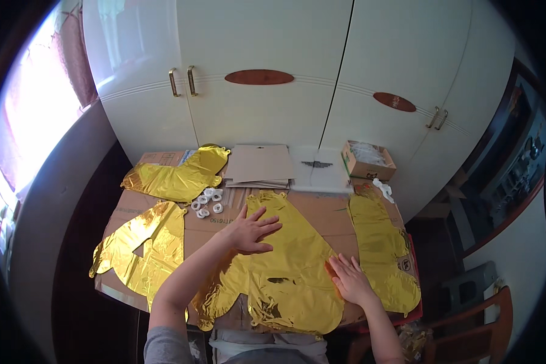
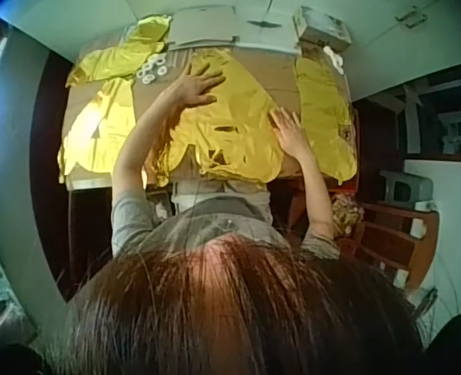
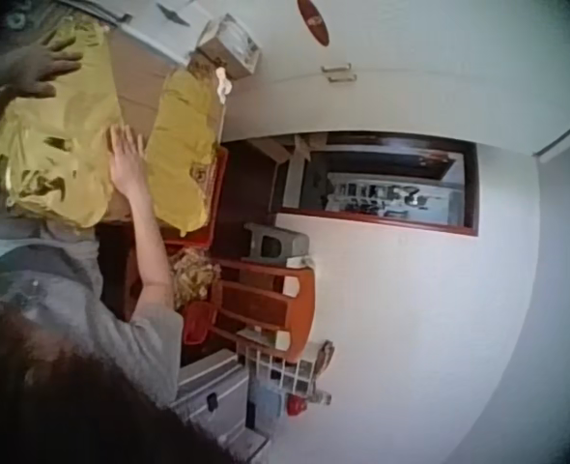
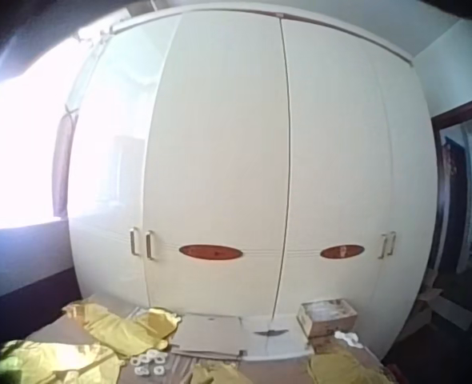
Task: Folding foil balloons and placing them into plastic sleeves with cardboard inserts.
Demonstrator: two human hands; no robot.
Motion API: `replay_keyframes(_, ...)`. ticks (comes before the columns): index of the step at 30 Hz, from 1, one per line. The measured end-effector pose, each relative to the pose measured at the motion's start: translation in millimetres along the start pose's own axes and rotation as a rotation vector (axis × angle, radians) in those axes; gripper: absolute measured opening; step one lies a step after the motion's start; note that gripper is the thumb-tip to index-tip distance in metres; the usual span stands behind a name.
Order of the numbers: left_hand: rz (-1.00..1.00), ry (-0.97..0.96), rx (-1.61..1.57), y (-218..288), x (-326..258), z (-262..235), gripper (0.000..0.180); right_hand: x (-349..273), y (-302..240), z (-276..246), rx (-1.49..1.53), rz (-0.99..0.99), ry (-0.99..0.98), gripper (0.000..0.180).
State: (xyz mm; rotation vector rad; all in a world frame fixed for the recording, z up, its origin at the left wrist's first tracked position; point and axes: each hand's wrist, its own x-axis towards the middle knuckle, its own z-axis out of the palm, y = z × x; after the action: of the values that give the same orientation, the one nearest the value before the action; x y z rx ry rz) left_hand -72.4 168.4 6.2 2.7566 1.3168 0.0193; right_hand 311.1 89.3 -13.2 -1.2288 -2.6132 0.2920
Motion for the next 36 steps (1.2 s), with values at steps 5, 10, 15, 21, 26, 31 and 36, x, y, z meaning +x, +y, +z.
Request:
replay_keyframes(5, 0.055, 0.009, 0.022, -9.4, 0.1, 2.3, 0.085, 2.3, -2.5, -4.5, 0.003, 0.005, -0.025, 0.051)
replay_keyframes(10, 0.073, 0.012, 0.059, -10.3, 0.1, -0.1, 0.085, 0.8, -4.0, -3.5, -0.009, 0.025, -0.038, 0.048)
replay_keyframes(15, 0.062, 0.031, 0.077, -6.1, -5.6, -2.3, 0.084, 3.6, -6.6, -4.8, 0.005, 0.026, -0.033, 0.047)
replay_keyframes(21, -0.048, 0.238, 0.066, -23.3, -20.0, -9.2, 0.078, 24.6, -21.8, -26.6, 0.047, -0.056, 0.117, 0.04)
replay_keyframes(26, -0.393, 0.415, -0.173, -93.1, -66.0, -26.2, 0.051, 123.8, -73.0, -45.4, 0.071, -0.271, 0.215, 0.034)
replay_keyframes(31, -0.774, 0.668, -0.45, -174.1, -125.3, -1.9, 0.04, 263.7, -154.5, -12.9, 0.135, -0.549, 0.225, 0.028)
replay_keyframes(36, -0.933, 0.663, -0.607, -204.2, -137.1, 13.7, 0.033, 377.2, -223.3, 49.6, 0.02, -0.498, 0.021, 0.028)
